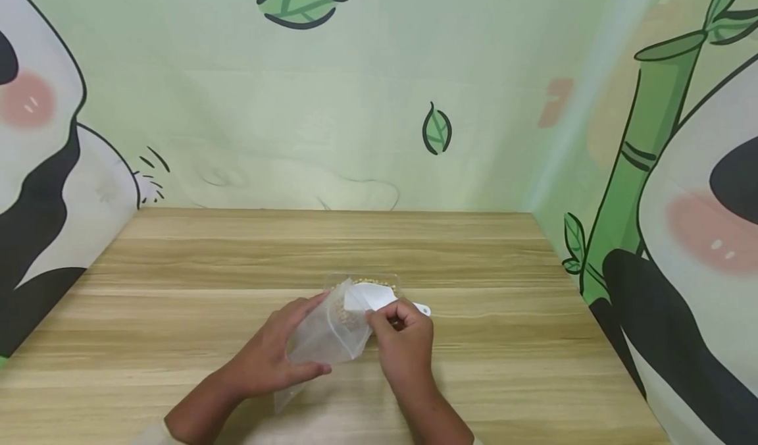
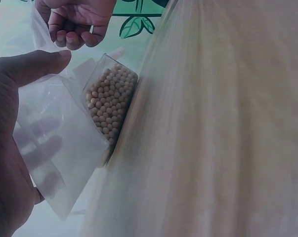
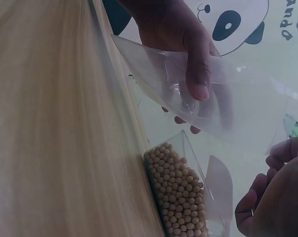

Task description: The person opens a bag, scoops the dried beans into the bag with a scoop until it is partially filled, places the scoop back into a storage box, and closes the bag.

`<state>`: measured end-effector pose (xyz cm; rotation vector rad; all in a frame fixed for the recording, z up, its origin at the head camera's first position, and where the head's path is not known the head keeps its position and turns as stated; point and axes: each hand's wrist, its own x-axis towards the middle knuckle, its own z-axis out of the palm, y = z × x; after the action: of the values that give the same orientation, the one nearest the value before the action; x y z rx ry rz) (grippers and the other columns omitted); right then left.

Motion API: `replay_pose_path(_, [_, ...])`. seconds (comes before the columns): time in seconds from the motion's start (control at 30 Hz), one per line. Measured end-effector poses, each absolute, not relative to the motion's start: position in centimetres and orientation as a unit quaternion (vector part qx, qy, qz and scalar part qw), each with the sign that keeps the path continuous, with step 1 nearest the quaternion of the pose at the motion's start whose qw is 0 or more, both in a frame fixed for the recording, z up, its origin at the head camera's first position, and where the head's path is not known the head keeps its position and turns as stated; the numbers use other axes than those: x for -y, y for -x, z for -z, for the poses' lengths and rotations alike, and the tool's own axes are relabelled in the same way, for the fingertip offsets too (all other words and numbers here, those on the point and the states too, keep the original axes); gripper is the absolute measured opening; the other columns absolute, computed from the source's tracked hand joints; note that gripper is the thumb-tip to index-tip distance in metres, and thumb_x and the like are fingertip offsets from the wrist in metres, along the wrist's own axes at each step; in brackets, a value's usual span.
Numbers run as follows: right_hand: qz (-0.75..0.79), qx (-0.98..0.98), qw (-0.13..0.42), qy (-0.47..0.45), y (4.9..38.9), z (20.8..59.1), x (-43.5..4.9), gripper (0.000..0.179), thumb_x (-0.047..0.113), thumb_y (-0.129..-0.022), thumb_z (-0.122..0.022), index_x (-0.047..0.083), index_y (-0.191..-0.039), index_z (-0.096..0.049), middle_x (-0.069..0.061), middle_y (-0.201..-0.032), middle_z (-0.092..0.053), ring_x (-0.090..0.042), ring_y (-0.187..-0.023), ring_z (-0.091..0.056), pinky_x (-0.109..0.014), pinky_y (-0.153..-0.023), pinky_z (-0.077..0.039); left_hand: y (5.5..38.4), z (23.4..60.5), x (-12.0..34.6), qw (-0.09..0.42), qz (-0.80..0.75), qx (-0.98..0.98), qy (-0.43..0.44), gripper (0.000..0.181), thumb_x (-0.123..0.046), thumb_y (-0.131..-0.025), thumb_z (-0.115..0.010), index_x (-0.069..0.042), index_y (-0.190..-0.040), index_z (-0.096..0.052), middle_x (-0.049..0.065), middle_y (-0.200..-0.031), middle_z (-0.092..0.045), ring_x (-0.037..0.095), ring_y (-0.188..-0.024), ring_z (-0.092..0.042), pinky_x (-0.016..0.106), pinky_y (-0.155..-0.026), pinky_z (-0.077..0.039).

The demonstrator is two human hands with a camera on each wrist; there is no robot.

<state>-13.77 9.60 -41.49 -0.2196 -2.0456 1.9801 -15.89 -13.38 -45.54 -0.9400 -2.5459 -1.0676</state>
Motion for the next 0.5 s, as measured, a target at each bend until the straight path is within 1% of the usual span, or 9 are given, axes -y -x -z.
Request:
replay_pose_path(0.13, [-0.688, 0.709, 0.135, 0.069, 13.8, 41.6, -9.6, 0.014, -0.002, -0.087, -0.081, -0.01, -0.08, -0.071, 0.01, -0.068, -0.06, -0.006, -0.067, -0.055, -0.019, -0.064, -0.046, 16.0, 45.4, 13.4, 0.085, 0.373, 0.871, 0.309, 0.103, -0.04, -0.078, -0.095, -0.024, -0.166, -0.044, -0.003, -0.137, -0.068, 0.012, -0.113, -0.058, 0.05, -0.102, -0.044])
replay_pose_path(0.3, [-0.693, 0.709, 0.12, 0.047, 13.8, 41.6, -9.4, 0.013, -0.001, -0.088, -0.08, -0.01, -0.082, -0.072, 0.008, -0.071, -0.063, -0.006, -0.068, -0.058, -0.02, -0.065, -0.049, 16.0, 44.9, 13.5, 0.044, 0.389, 0.876, 0.28, 0.104, -0.035, -0.077, -0.098, -0.024, -0.165, -0.044, 0.001, -0.147, -0.064, 0.024, -0.131, -0.054, 0.057, -0.109, -0.04])
replay_pose_path(0.4, [-0.691, 0.712, 0.117, 0.037, 13.8, 41.7, -9.3, 0.013, -0.001, -0.089, -0.079, -0.009, -0.081, -0.072, 0.006, -0.074, -0.064, -0.006, -0.07, -0.059, -0.02, -0.066, -0.05, 15.9, 44.5, 13.6, 0.04, 0.396, 0.877, 0.268, 0.102, -0.026, -0.075, -0.099, -0.023, -0.163, -0.047, 0.005, -0.15, -0.062, 0.029, -0.137, -0.051, 0.058, -0.11, -0.04])
replay_pose_path(0.5, [-0.689, 0.715, 0.112, 0.032, 13.7, 41.8, -9.2, 0.012, -0.001, -0.088, -0.079, -0.007, -0.081, -0.072, 0.006, -0.075, -0.065, -0.006, -0.071, -0.059, -0.02, -0.068, -0.05, 15.9, 44.3, 13.8, 0.053, 0.399, 0.875, 0.27, 0.098, -0.017, -0.074, -0.098, -0.02, -0.16, -0.05, 0.008, -0.148, -0.061, 0.03, -0.136, -0.051, 0.054, -0.107, -0.044])
